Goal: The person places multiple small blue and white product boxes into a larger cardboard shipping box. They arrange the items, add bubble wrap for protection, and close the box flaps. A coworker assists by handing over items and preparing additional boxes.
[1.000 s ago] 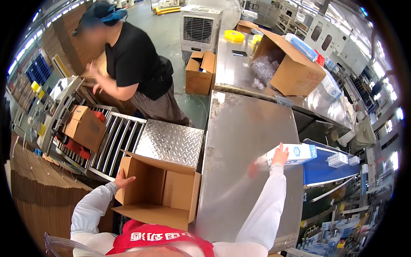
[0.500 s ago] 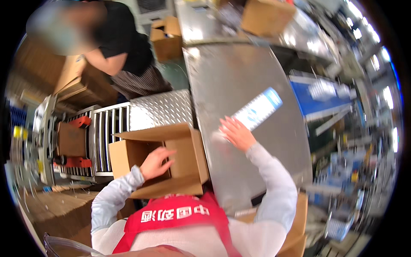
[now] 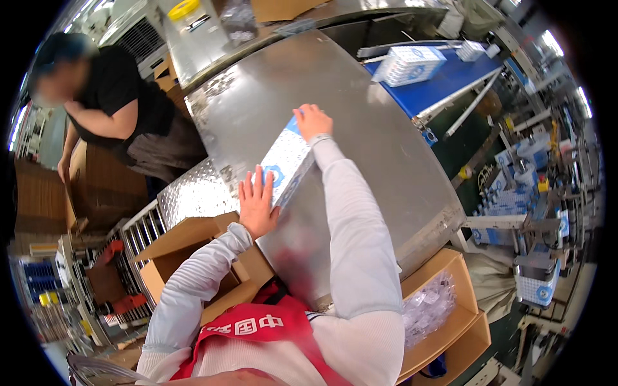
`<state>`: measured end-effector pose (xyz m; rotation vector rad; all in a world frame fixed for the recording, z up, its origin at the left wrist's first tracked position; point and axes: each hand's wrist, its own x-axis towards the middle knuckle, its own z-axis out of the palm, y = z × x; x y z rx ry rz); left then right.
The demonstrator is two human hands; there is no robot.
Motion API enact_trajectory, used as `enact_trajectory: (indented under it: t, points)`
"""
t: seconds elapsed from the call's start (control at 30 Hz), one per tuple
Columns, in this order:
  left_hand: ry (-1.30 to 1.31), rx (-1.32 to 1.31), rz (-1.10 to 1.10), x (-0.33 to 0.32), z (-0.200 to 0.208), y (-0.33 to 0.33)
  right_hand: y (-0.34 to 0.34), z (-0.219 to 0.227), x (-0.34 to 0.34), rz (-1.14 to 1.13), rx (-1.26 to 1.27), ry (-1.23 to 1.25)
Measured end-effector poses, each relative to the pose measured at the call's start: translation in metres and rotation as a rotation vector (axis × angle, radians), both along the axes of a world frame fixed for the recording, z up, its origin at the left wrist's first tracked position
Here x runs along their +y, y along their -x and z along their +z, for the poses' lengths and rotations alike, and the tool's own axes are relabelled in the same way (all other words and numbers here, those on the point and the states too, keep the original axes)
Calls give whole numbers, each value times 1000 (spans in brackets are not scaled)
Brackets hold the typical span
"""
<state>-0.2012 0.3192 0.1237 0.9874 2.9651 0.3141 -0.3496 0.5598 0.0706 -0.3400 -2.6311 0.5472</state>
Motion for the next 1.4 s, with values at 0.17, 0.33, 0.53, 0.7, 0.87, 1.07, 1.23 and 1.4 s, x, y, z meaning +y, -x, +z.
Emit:
enact_trajectory:
  t: [0.17,0.33,0.53,0.7,0.87,1.07,1.23,1.4]
  points:
    - [-121,8,112,52,-15,50,1,0,0,60,14,100]
    - [-139,-23,187,88,-19,75,0,5,0,78,-1,98]
    - [-97,-56,220,82,-17,75,25,9,58,552,-136,289]
    - [-113,-66,160,64,-13,65,76,69,148,265,-461,-586]
    - [-119,-111,-18,63,-2,50,108,47,76,155,-616,-597]
    - [-137,-211,128,46,16,51,77,30,57,236,-407,-154]
    - [-568,-134,-51,-81,102,1,-2,42,100,112,-611,-173]
    - [-758,-249,58,-205,161,-63,-61,52,118,85,-628,365]
